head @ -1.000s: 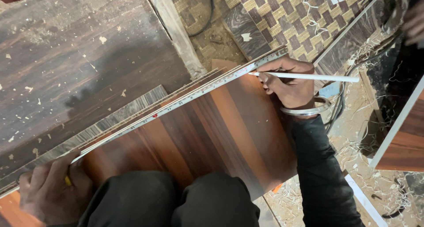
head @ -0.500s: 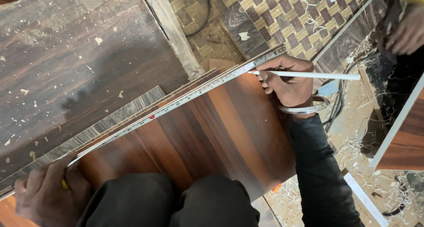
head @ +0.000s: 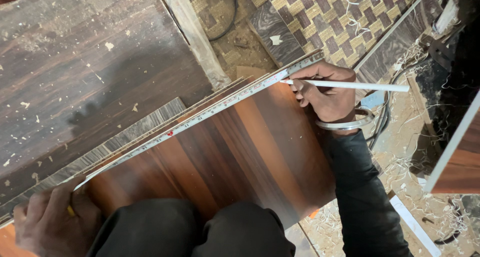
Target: The person kneels on the workshop floor and measures wood-grain laminated boards with a tape measure, holding the tape taut with one hand while marking measured positions with a pencil in the other hand. They reposition the tape along the length of each board and repeat the measure-and-mark cycle across several boards laid on the floor.
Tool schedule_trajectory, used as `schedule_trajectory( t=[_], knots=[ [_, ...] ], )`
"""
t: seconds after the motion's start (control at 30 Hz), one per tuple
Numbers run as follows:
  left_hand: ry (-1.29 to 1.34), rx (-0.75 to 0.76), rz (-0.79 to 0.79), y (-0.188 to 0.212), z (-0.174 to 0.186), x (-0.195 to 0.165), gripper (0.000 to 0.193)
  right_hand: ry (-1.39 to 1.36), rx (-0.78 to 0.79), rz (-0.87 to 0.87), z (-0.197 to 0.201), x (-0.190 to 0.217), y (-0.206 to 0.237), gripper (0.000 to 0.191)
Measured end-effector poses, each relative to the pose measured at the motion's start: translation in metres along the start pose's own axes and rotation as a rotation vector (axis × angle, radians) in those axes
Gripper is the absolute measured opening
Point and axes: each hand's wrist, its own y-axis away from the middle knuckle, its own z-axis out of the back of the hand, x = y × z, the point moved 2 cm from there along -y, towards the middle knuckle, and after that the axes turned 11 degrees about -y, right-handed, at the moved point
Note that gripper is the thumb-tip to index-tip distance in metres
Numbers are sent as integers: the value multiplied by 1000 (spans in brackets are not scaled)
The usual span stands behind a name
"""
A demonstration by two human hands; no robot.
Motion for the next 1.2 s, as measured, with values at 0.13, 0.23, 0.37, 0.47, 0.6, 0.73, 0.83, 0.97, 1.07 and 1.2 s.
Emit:
schedule_trajectory(
  t=[0.13,0.23,0.37,0.47,0.6,0.73,0.83,0.97,1.07,1.2],
  knots=[
    [-29,12,-18,-3,0,0,27,22,33,46,0,1,0,15],
    [-1,0,-19,-3,1,0,32,80,6,21,0,1,0,13],
    [28,-24,-26,-2,0,0,36,74,1,4,-2,1,0,12],
    [14,-28,0,-3,-3,0,30,78,-16,-9,-3,1,-1,14],
    [-2,-21,-21,-2,-4,1,29,102,-13,4,-2,2,-2,14],
    [2,-30,-22,1,-5,2,28,100,-15,6,-2,2,-3,13],
    [3,2,-43,1,-6,6,33,84,-17,-2,-2,3,-2,15],
    [-23,20,-47,2,-6,8,27,66,-23,-9,-1,1,-4,14],
    [-45,31,-2,5,-6,5,26,112,-13,-6,-1,1,-5,12],
    [-18,14,5,5,-8,4,24,138,-13,6,-3,3,-4,10]
  ],
)
